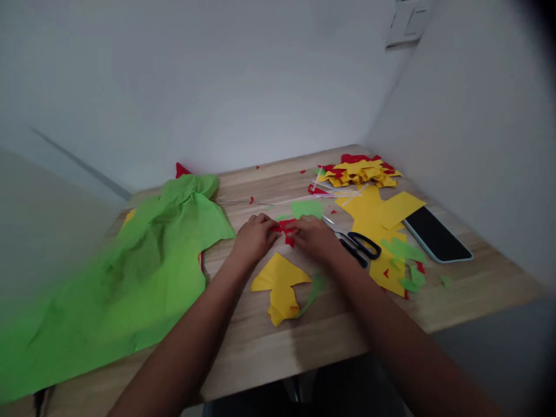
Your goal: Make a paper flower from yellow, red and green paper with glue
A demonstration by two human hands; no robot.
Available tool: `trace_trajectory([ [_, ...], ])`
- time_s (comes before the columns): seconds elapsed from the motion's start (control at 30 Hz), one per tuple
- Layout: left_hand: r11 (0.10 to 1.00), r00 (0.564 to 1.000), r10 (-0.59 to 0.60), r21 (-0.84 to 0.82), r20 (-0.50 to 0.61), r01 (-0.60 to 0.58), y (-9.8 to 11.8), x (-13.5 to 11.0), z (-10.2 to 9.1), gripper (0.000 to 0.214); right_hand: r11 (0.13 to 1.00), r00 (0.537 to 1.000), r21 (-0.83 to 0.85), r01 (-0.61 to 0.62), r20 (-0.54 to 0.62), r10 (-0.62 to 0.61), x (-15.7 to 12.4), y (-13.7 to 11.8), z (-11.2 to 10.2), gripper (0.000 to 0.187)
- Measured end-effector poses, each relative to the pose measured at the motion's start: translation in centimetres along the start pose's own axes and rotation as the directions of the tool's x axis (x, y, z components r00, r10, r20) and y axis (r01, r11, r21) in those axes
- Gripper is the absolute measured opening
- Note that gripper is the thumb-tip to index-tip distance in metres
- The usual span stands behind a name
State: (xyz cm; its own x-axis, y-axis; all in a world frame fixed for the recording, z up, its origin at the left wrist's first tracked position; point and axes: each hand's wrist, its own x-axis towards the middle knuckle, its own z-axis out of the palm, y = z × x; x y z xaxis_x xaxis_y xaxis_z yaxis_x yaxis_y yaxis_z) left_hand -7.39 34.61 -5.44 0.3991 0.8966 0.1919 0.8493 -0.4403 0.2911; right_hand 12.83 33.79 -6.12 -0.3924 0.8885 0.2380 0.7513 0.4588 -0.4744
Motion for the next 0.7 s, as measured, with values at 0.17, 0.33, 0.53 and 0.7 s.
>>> trace_trajectory([
  [0.17, 1.000, 1.000, -0.017, 0.018, -0.019, 0.017, -0.5, -0.7, 0.5, 0.020, 0.999, 0.984, -0.022, -0.050, 0.173, 0.053, -0.1, -0.3, 0.7, 0.017],
  [0.33, 0.979, 0.986, -0.068, -0.200, -0.149, 0.037, 0.5, -4.0, -1.3, 0.016, 0.997, 0.981, 0.026, -0.079, 0.180, 0.073, 0.1, -0.3, 0.3, 0.017],
  [0.53, 0.957, 0.996, 0.036, -0.285, -0.080, -0.057, 1.3, -8.1, -0.9, 0.013, 0.947, 0.963, 0.302, -0.108, 0.269, 0.023, -0.1, -1.0, -0.5, 0.015],
  [0.7, 0.949, 0.998, 0.044, -0.310, -0.040, -0.054, 0.9, -8.1, 0.0, 0.019, 0.971, 0.969, 0.233, -0.053, 0.246, -0.006, -0.3, -1.8, -0.3, 0.016],
])
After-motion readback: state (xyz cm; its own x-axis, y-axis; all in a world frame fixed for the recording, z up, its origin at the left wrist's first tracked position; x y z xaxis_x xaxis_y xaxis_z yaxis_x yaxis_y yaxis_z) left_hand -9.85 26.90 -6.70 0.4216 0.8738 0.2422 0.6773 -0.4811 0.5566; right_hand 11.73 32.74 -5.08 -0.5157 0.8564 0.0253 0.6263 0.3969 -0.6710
